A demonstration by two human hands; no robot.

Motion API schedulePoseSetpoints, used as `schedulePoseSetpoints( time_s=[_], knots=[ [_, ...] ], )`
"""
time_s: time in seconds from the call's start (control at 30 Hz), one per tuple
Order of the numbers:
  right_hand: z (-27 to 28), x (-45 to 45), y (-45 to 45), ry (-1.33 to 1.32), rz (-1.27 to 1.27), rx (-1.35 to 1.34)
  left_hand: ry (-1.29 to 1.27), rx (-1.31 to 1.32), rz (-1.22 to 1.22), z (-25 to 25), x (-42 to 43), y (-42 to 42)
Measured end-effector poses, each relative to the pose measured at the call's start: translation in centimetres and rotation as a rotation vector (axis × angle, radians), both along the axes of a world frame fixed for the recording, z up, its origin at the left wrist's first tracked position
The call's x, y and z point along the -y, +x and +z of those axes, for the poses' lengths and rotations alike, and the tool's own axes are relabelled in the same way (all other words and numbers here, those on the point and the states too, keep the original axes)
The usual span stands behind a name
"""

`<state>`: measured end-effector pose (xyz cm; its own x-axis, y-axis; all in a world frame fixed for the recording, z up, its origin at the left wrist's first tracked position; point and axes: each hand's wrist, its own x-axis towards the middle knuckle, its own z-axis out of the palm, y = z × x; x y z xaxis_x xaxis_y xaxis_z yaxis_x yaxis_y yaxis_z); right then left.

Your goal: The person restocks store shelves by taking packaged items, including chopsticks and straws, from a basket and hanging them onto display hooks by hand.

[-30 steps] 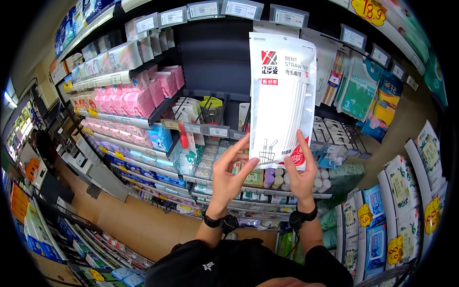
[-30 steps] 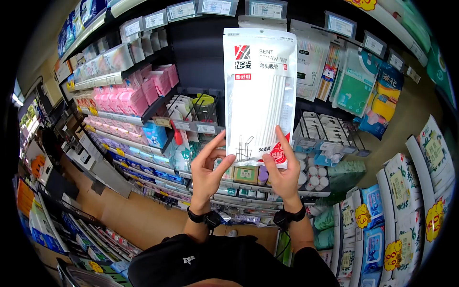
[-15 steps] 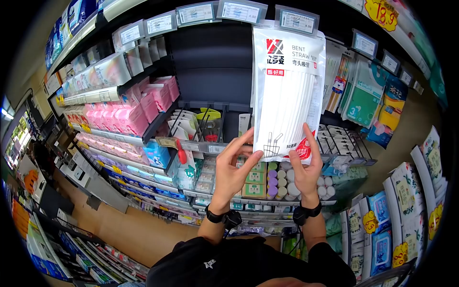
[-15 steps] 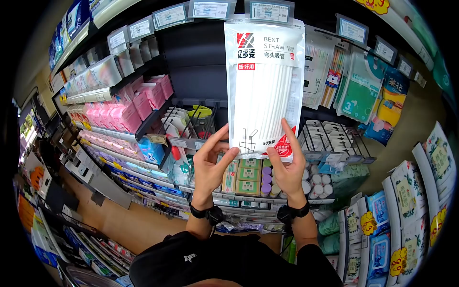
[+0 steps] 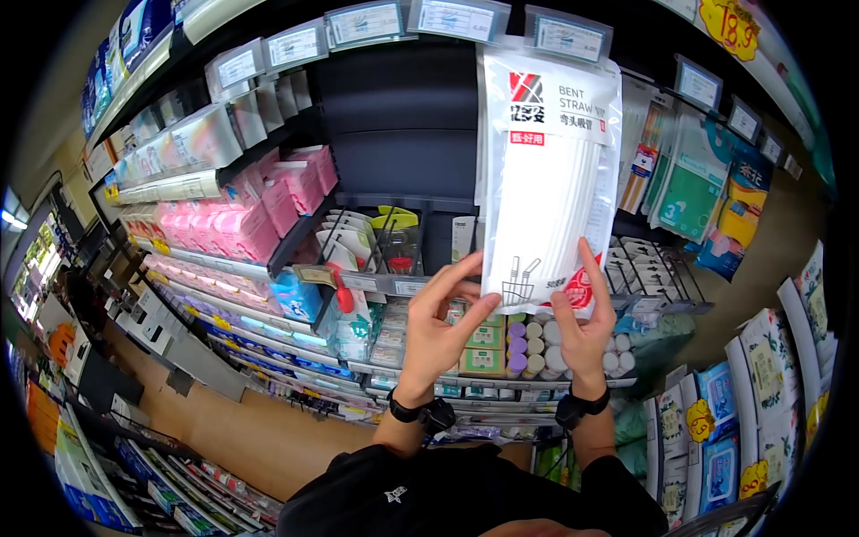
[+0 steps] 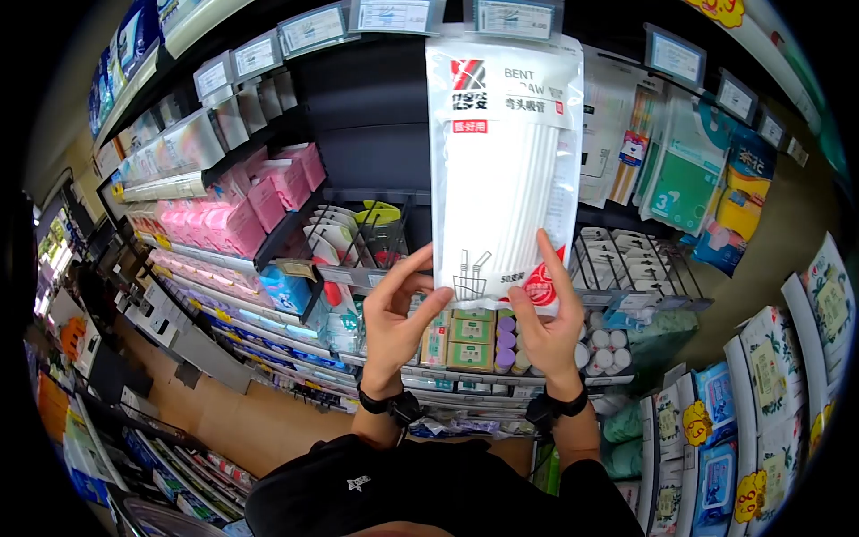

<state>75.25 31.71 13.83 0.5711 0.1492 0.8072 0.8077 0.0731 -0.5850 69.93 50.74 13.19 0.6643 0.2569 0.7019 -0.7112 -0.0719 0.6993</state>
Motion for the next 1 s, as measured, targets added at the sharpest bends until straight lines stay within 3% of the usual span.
schedulePoseSetpoints(
  time_s=[0.23, 0.6, 1.0],
  knots=[
    [0.8, 0.0, 0.2, -0.007, -0.001, -0.021, 0.016, -0.038, -0.039, -0.1, -0.5, -0.4],
    [2.2, -2.0, 3.5, -0.016, 0.003, -0.077, -0.062, -0.085, 0.132, -0.1, -0.5, -1.4],
    [0.2, -2.9, 8.9, -0.075, 0.079, -0.089, -0.038, -0.150, 0.054, -1.8, -0.6, -3.4]
  ],
)
